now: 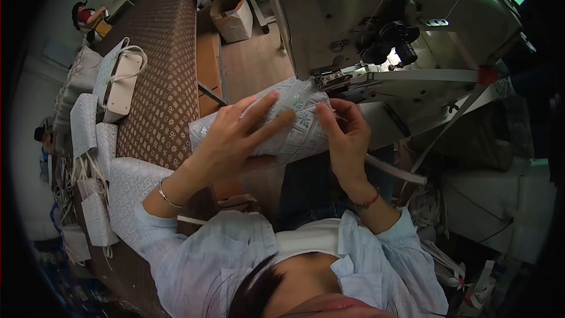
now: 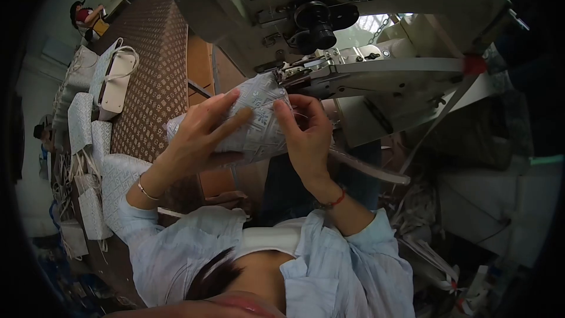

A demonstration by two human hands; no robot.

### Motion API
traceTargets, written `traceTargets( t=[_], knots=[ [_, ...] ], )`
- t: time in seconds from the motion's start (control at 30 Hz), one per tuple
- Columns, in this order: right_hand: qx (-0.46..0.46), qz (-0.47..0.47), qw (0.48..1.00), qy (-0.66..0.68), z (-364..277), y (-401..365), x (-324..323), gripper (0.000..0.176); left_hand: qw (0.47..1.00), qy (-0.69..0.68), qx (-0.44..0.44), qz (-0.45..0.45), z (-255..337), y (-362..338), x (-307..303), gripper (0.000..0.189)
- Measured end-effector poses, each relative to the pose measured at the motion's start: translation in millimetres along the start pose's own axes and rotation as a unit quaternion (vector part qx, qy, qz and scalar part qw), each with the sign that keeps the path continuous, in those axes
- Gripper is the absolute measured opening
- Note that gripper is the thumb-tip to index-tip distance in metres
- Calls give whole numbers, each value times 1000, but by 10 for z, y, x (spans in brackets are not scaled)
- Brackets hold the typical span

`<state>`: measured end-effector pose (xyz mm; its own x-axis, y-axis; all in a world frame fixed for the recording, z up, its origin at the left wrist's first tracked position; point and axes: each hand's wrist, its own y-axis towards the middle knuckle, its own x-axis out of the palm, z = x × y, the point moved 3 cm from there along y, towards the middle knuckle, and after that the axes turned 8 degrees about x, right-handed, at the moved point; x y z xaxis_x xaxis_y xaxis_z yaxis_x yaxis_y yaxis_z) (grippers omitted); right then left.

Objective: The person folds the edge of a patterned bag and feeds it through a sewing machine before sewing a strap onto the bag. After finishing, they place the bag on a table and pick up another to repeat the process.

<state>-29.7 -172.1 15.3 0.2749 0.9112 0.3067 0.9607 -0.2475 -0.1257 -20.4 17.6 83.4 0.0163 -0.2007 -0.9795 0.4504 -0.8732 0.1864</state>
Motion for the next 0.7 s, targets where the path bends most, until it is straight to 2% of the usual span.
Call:
traceTargets(
  t=[0.13,0.2,0.23,0.3,0.4,0.53,0.7],
  knots=[
    [15,-42,999,-2,4,44,-59,20,999,-3,27,18,-99,90,44,78],
    [65,-117,991,15,64,92,-108,20,998,18,57,3,-132,136,31,70],
    [69,-126,990,8,47,94,-114,20,999,17,46,7,-156,165,17,70],
    [133,-149,976,87,25,98,-123,21,992,57,108,10,-149,241,-18,65],
    [199,-176,960,83,53,160,-218,20,986,105,125,-15,-147,283,-72,63],
    [226,-174,954,94,51,210,-209,18,975,161,145,-56,-190,330,-98,63],
    [193,-150,966,84,46,287,-191,18,975,145,147,-79,-274,373,-71,63]
  ],
)
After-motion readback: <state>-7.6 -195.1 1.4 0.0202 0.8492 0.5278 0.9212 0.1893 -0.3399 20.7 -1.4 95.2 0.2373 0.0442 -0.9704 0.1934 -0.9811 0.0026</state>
